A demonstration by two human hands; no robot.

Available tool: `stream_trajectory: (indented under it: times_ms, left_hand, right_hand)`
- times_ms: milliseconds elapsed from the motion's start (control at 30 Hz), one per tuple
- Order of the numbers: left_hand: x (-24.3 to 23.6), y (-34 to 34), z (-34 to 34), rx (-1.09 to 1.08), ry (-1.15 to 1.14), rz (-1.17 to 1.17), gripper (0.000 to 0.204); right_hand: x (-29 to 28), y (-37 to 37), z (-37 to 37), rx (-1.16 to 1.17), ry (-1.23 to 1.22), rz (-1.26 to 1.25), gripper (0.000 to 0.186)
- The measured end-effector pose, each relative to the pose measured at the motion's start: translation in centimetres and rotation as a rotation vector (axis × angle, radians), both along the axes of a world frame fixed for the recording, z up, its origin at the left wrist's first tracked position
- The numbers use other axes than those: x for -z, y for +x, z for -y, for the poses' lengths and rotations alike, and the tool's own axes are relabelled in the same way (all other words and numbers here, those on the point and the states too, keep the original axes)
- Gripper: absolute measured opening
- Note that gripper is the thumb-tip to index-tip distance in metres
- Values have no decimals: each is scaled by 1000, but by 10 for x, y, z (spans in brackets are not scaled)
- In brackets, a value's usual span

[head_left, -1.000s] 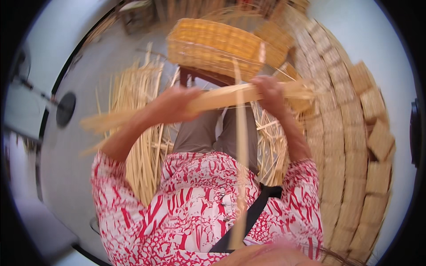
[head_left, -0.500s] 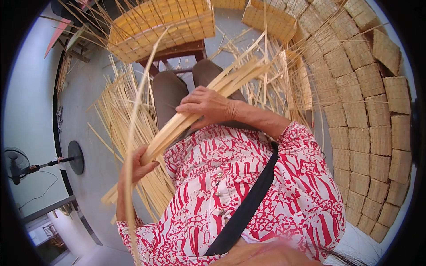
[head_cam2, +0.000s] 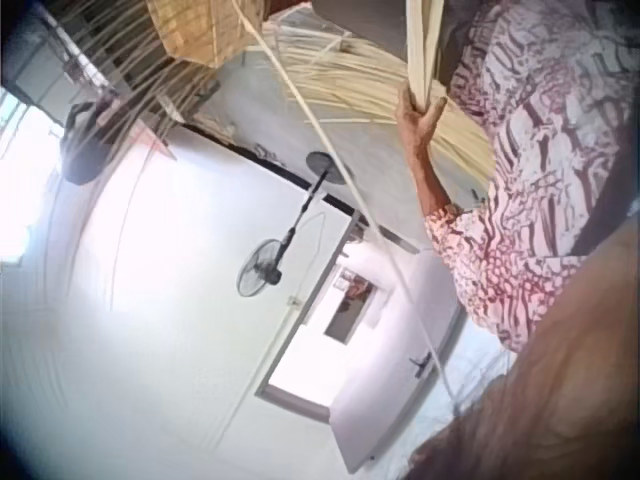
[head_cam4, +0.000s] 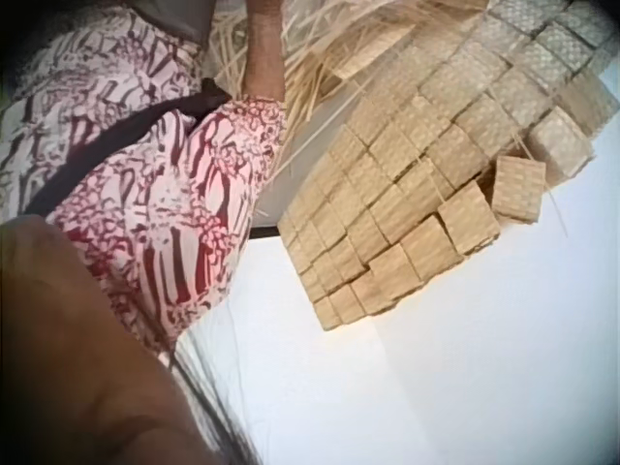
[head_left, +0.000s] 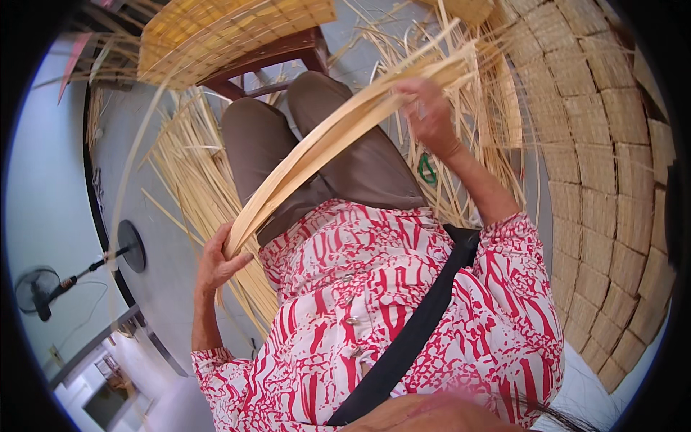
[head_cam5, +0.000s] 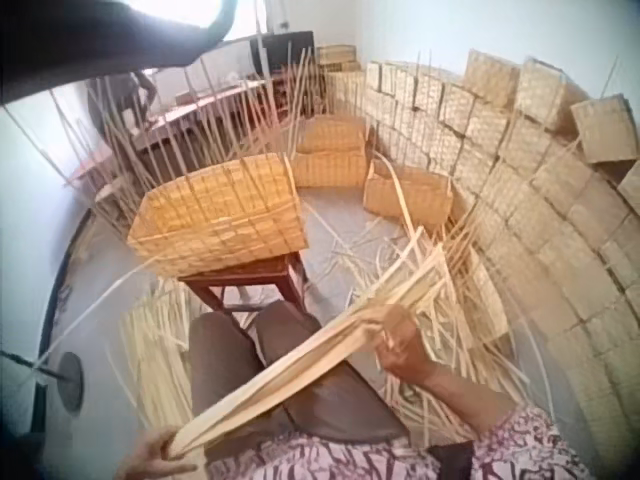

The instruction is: The person weaves a basket by hand, interlacing thin bamboo strips through a pre-formed frame. They repeatedly pull strips through the weave, tighten them, and adjust the basket's shape while seated.

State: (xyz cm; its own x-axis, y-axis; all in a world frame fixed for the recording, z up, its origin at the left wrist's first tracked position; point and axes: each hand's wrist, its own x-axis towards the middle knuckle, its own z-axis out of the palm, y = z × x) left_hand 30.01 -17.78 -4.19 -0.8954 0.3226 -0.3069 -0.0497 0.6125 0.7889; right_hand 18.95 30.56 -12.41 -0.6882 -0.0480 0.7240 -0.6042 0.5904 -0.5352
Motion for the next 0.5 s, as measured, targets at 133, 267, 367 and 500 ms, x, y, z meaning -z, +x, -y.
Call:
stream_trajectory:
  times_ms: [133, 267, 367, 500]
  left_hand:
    - [1, 15, -18, -34, -125, 13, 34]
    - [5, 24, -26, -62, -221, -100, 25]
    - [-7, 50, -27, -140, -266, -147, 23]
    - [-15, 38, -27, -108, -275, -175, 24]
  right_hand:
    - [123, -19, -141, 512, -572, 380, 19]
    - [249, 7, -244, 750, -499, 1044, 24]
    - [263, 18, -200, 657, -839, 1197, 37]
    - [305, 23, -213, 640, -904, 1198, 73]
